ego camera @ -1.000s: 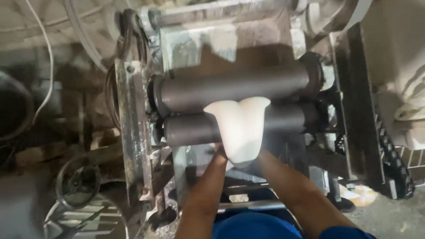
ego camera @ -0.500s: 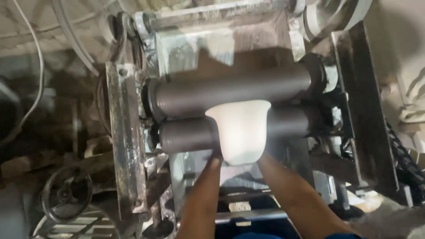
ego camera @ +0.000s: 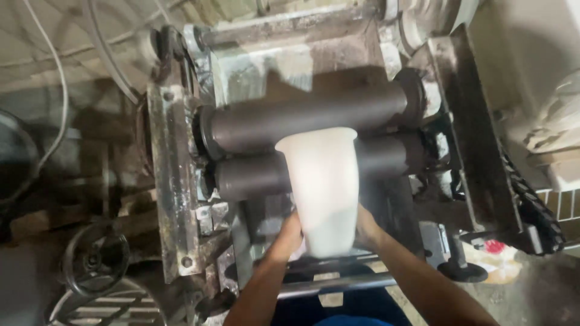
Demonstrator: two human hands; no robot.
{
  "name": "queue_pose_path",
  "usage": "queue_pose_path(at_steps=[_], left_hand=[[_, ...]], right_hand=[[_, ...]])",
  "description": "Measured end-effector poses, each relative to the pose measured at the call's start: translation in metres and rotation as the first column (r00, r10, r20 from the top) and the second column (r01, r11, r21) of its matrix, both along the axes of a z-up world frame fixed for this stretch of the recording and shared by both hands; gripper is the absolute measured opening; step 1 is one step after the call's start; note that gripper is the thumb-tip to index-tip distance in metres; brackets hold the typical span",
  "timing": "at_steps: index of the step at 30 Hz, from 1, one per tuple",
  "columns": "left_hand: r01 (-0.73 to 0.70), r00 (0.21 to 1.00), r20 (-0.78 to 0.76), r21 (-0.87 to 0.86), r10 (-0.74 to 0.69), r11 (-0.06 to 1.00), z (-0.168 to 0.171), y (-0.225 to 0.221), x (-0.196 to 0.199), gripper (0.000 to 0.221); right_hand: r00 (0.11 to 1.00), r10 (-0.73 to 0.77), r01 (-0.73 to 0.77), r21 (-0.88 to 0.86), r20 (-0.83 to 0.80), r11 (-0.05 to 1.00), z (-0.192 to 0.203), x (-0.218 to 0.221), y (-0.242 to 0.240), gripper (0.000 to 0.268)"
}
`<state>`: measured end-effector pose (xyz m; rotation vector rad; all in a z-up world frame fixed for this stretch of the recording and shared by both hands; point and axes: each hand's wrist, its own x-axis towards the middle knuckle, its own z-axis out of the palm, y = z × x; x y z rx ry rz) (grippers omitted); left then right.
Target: The person feeds a piece of dough between the rollers of a machine by hand, catching the flattened piece as it emerges, folding it, and passing it through the rollers again.
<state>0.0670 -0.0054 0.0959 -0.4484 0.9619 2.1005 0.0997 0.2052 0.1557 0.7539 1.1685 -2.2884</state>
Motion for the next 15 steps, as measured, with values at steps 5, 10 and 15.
queue_pose_path(at_steps=[5, 10, 15], left_hand=[[-0.229, 0.944, -0.275, -0.138, 0.185, 0.964, -0.108, 0.017, -0.004, 0.063], [-0.216, 0.867, -0.44, 0.095, 0.235, 0.972, -0.136, 0.025, -0.033, 0.059], [0.199, 0.979, 0.143, -0.495, -0.146, 0.846, -0.113, -0.014, 0.086, 0.061]], right_hand=[[0.991, -0.024, 0.073, 0.39, -0.128, 0.918, -0.164, -0.015, -0.002, 0.053], [0.834, 0.087, 0.285, 0.561, -0.544, 0.777, -0.174, -0.026, -0.002, 0.054], [0.983, 0.184, -0.154, 0.435, -0.029, 0.887, -0.113, 0.1, 0.0, 0.071]])
